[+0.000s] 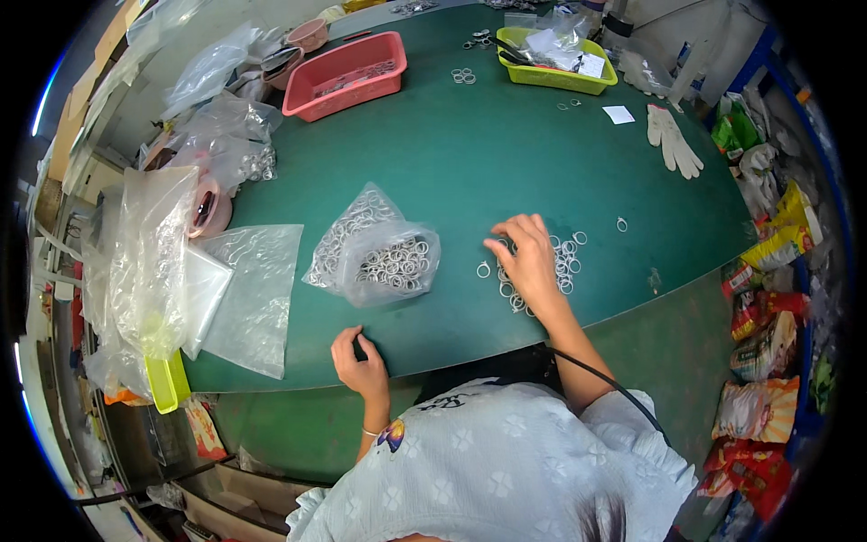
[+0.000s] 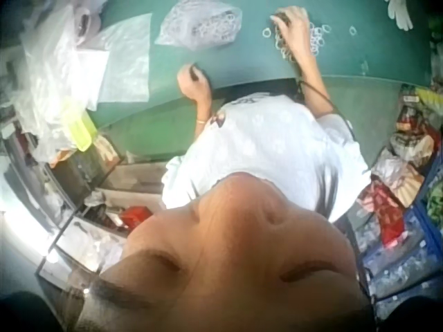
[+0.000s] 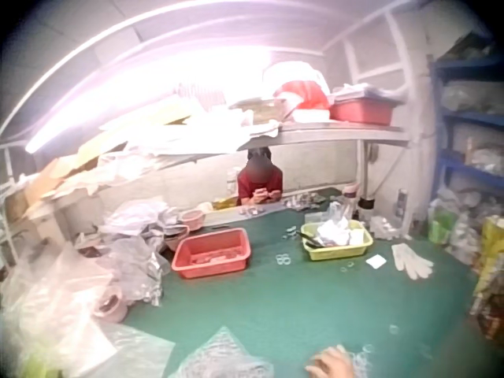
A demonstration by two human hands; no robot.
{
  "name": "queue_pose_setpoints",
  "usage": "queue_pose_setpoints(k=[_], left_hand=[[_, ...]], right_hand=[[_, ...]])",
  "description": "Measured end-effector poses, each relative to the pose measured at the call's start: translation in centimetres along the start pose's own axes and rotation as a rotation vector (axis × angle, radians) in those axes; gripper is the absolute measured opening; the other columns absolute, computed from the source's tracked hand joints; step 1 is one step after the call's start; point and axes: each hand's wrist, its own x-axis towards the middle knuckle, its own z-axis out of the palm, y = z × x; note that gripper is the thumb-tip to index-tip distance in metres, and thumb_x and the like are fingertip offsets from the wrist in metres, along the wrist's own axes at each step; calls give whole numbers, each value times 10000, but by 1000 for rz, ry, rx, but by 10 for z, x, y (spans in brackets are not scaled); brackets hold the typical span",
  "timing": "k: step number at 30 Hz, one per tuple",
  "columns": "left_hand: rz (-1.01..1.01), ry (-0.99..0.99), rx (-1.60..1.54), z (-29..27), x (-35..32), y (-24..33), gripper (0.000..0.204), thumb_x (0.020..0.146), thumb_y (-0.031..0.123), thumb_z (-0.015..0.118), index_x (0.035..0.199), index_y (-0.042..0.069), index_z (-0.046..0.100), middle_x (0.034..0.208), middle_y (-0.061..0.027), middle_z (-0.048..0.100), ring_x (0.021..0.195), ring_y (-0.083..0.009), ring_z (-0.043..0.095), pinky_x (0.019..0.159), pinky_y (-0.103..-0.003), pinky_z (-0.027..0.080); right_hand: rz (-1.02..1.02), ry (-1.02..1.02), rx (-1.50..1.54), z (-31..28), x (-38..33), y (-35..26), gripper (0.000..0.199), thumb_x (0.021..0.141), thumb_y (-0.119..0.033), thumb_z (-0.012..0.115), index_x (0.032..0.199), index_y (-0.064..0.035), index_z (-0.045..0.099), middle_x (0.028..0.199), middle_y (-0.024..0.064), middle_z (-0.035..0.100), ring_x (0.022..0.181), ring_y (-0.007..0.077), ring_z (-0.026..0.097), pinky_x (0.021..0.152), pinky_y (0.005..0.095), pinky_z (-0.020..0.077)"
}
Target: The person sorts small white plastic rings from a clear plastic bag onto a green work table. They pick up the rings by hand and place them into a growing pile on the table surface. The task involves repetitive handling of the small components without the use of tools.
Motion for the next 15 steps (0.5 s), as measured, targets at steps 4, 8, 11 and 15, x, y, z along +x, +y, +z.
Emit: queue_pose_setpoints(k=[4,8,11,15], left_hand=[[4,2,-2,1,1,1,165,800,-39,639,944,38,665,957,-112,662,936,-317,624,828,-410,488],[12,0,-1,0,2,2,162,801,-39,636,942,35,665,956,-117,662,939,-322,623,832,-412,488],[17,0,4,0,2,1,160,802,-40,635,941,34,665,958,-118,662,940,-324,623,836,-413,489],[12,-2,7,0,1,2,160,802,-39,635,942,33,665,962,-118,663,943,-325,623,838,-413,489]], right_hand=[[-124,-234,-156,13,-23,17,303,617,-156,848,854,-58,688,988,50,577,952,265,505,818,394,398],[-40,-194,-102,21,-22,13,247,655,-111,838,825,-39,674,885,59,599,919,259,544,795,387,421],[365,-231,218,10,-8,12,211,714,-68,798,864,-6,665,770,74,606,855,255,575,753,371,453],[246,-153,112,5,2,27,222,717,-62,795,885,14,672,735,101,624,809,273,579,750,371,476]])
